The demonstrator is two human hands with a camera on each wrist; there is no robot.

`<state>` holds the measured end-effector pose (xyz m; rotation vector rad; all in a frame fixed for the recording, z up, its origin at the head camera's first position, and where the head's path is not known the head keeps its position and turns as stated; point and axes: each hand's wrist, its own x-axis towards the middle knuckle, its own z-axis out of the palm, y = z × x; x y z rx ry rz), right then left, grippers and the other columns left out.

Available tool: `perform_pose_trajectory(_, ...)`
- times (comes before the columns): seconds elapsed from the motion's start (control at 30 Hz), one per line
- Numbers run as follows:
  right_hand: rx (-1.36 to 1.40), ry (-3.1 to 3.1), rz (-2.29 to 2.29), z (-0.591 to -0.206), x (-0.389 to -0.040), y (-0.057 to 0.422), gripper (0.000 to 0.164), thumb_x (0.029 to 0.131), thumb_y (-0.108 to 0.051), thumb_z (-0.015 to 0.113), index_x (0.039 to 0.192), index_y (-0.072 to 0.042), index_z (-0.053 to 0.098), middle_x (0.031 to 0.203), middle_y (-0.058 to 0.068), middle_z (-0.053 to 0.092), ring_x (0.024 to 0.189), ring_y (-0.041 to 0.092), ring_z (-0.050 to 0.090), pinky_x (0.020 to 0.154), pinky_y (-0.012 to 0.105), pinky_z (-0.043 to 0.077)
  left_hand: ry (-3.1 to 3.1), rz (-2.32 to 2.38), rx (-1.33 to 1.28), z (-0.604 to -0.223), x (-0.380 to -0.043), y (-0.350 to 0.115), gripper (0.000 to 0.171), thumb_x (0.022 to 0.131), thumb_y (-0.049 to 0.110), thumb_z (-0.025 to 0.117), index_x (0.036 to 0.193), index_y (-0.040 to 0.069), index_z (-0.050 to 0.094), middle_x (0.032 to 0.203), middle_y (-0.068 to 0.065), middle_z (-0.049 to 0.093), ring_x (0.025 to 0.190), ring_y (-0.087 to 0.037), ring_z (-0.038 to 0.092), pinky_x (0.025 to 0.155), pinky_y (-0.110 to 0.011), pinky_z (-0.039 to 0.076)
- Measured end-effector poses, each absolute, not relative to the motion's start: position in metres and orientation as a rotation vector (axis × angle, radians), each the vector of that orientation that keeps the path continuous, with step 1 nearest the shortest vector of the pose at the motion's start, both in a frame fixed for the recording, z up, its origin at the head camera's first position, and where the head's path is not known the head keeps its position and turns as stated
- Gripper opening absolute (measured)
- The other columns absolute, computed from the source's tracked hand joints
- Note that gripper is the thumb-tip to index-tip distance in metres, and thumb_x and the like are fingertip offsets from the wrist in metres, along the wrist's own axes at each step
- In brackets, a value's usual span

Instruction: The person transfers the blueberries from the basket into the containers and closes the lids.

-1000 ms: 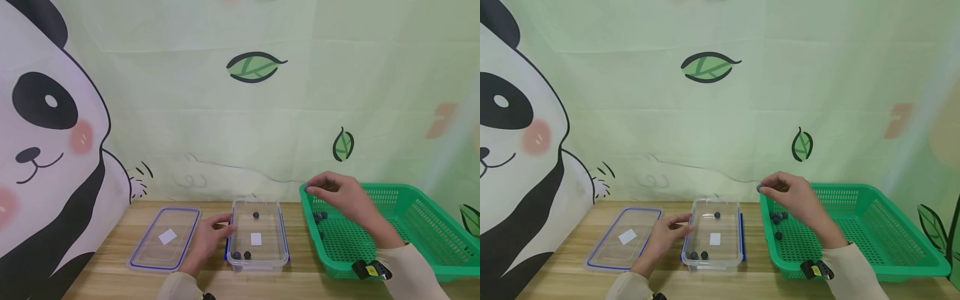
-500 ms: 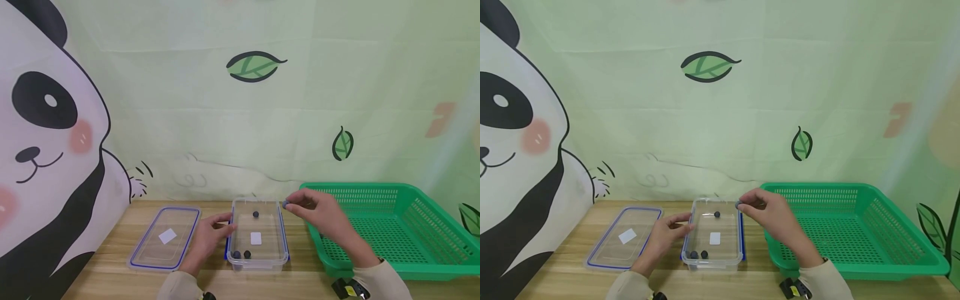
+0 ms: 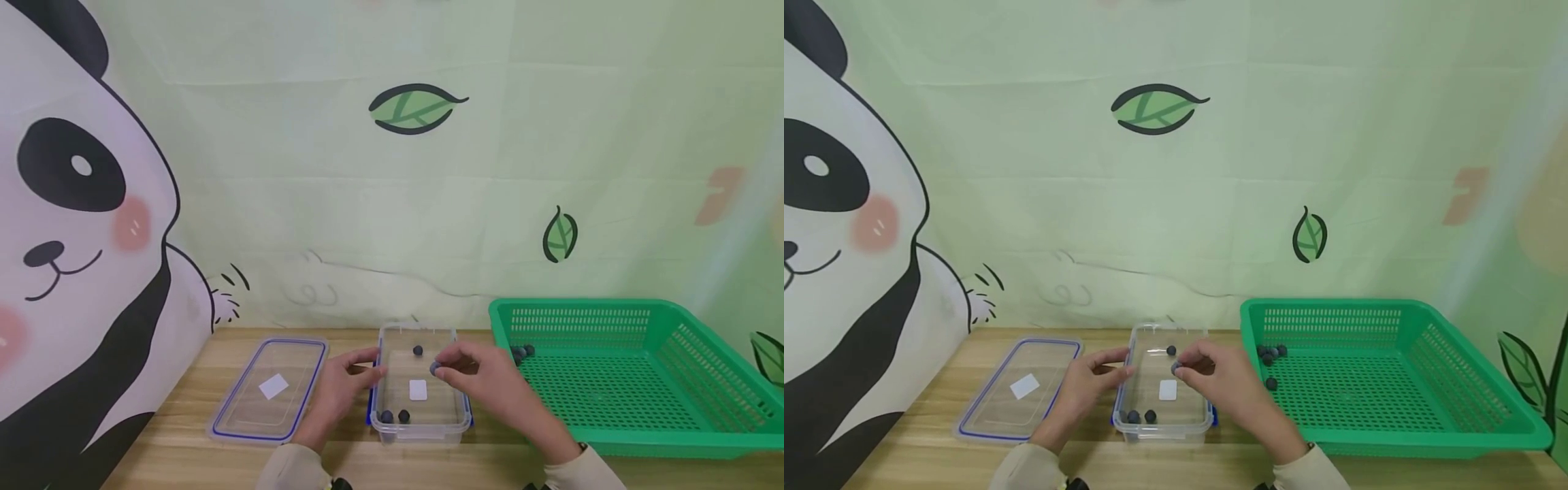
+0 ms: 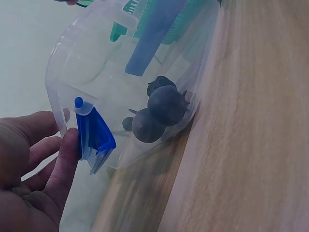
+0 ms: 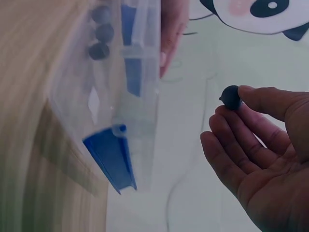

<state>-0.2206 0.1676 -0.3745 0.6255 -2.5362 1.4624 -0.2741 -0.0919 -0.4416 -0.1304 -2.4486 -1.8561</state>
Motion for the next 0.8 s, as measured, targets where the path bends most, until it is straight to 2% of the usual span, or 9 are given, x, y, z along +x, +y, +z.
perform_pose_trajectory(0.27, 0.673, -2.584, 1.445, -0.384, -0.219, 0.153, 0.006, 0.097, -0.012, 0.080, 0.103, -0.011, 0.077, 0.097, -0.005, 0.076, 0.089, 0.014, 0.071, 0.081, 0.027, 0.060, -2.446, -1.856, -0.133, -0.442, -0.275, -0.091, 0.040, 0.093, 0.010, 0.083, 0.131, 0.002, 0.073, 0.125, -0.016, 0.074, 0.095, -0.022, 0.075, 0.083, -0.035, 0.062)
perform_pose_trajectory(0.53, 0.708, -2.645, 1.373, -0.399, -0.220, 0.142, 0.007, 0.095, -0.011, 0.082, 0.099, -0.009, 0.076, 0.093, -0.005, 0.074, 0.085, 0.014, 0.070, 0.077, 0.025, 0.059, -2.460, -1.852, -0.120, -0.440, -0.275, -0.092, 0.040, 0.094, 0.013, 0.083, 0.132, 0.004, 0.074, 0.126, -0.014, 0.074, 0.096, -0.021, 0.074, 0.083, -0.035, 0.061)
perform_pose_trajectory(0.8, 0.728, -2.702, 1.305, -0.412, -0.223, 0.139, 0.008, 0.093, -0.008, 0.083, 0.099, -0.009, 0.077, 0.093, -0.005, 0.074, 0.083, 0.013, 0.068, 0.075, 0.025, 0.058, -2.436, -1.861, -0.150, -0.442, -0.274, -0.092, 0.039, 0.093, 0.010, 0.083, 0.130, 0.002, 0.074, 0.125, -0.015, 0.074, 0.095, -0.022, 0.074, 0.082, -0.034, 0.061)
